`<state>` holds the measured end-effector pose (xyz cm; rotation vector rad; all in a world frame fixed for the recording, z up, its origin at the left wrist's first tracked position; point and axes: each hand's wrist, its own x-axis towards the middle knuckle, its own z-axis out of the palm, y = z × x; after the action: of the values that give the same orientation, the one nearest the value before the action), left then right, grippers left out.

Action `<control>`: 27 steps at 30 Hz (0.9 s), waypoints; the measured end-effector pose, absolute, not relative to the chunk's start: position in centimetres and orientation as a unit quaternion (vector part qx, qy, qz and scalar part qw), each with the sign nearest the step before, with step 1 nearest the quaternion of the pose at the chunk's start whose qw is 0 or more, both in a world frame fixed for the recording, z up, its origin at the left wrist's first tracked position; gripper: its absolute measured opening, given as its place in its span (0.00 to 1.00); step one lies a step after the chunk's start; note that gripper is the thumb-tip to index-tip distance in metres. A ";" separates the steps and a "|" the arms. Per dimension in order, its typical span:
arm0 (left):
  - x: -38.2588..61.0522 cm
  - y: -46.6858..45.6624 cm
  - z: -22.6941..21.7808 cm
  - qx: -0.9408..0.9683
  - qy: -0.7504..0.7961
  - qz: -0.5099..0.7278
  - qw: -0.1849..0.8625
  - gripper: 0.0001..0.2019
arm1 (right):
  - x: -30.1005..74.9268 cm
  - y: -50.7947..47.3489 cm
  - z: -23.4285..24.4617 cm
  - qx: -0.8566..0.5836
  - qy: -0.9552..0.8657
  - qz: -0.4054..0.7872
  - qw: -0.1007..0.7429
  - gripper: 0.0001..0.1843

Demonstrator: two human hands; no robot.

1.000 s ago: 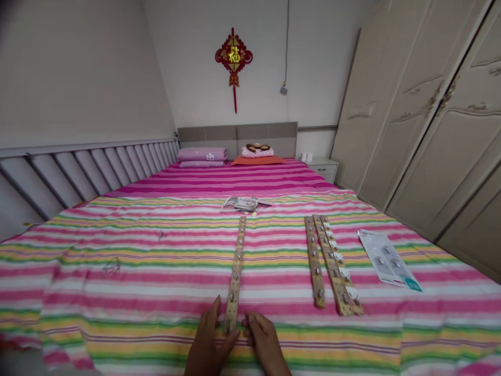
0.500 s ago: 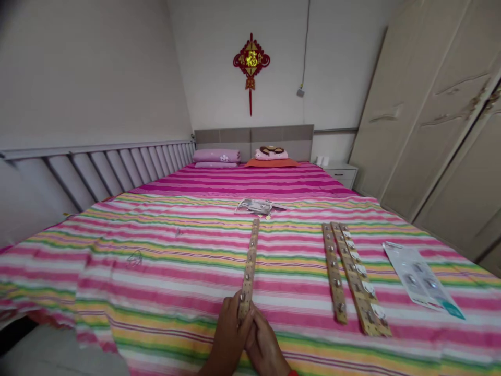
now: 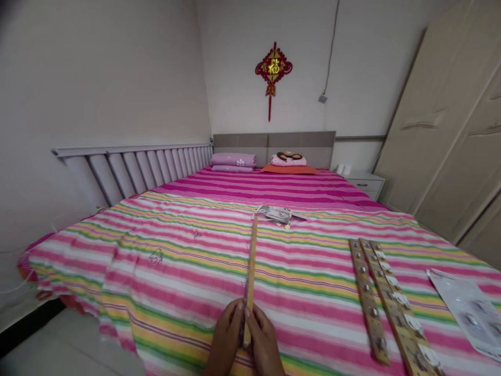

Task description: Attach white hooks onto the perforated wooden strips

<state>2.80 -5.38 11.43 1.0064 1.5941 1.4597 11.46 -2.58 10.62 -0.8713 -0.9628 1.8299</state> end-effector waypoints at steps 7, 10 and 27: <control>-1.5 -2.0 12.1 0.342 0.665 0.609 0.263 0.20 | 6.6 1.7 13.0 -0.289 -0.481 0.705 0.434 0.20; -3.8 0.3 12.4 0.334 0.657 0.635 0.233 0.21 | 4.3 4.0 13.9 -0.266 -0.491 0.719 0.414 0.22; -16.7 8.9 12.7 0.380 0.735 0.550 0.112 0.19 | 1.7 8.8 14.6 -0.348 -0.516 0.685 0.379 0.25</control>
<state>-16.73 8.87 12.73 1.1148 2.1585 1.6136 1.65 8.82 14.57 -0.8882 -1.3168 1.7502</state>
